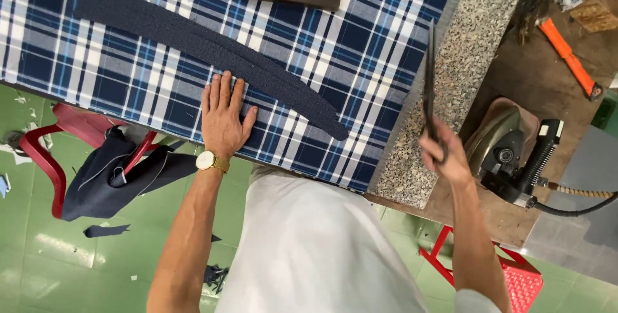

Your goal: The person irons a dark fabric strip on a plaid-covered table, then uses scissors to trim the strip's edge. After trimming, the person folds the strip and irons it again to set the fold.

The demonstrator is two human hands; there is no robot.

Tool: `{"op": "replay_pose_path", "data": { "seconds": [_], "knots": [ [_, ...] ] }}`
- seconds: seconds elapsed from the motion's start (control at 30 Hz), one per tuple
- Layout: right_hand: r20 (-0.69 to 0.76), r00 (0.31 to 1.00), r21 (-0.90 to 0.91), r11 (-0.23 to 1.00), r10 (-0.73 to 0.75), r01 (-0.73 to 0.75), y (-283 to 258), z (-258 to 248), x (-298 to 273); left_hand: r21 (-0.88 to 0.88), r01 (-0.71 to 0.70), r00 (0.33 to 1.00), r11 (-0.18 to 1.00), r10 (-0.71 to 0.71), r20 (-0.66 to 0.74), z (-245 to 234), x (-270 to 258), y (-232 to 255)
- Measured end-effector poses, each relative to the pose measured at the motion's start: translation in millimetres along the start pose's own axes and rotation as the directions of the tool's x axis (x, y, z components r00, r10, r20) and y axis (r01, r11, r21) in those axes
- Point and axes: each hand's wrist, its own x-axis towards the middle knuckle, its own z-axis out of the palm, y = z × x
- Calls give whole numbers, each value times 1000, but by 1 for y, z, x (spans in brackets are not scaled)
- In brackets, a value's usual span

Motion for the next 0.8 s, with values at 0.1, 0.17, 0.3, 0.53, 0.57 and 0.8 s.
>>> {"op": "replay_pose_path", "data": {
  "seconds": [0.1, 0.17, 0.3, 0.53, 0.57, 0.8],
  "knots": [
    [137, 988, 94, 992, 73, -86, 56, -23, -37, 3, 4, 1000, 1000, -4, -4, 0, 1, 0],
    [176, 973, 36, 987, 150, -158, 51, -17, -54, 5, 4, 1000, 1000, -4, -5, 2, 1, 0],
    [211, 884, -167, 907, 417, -388, 25, -16, -68, 15, -5, 1000, 1000, 5, -7, 1, 1, 0],
    [180, 849, -382, 830, 497, -406, 16, -27, -43, 0, 20, 1000, 1000, -20, 18, 1, 0, 1],
    [177, 846, -431, 812, 503, -393, 22, -28, -37, -1, 22, 1000, 1000, -22, 22, 1, 0, 1],
    [165, 852, -585, 745, 497, -321, 7, 3, -14, -35, 38, 999, 999, -37, 34, 0, 0, 2]
  ]
}}
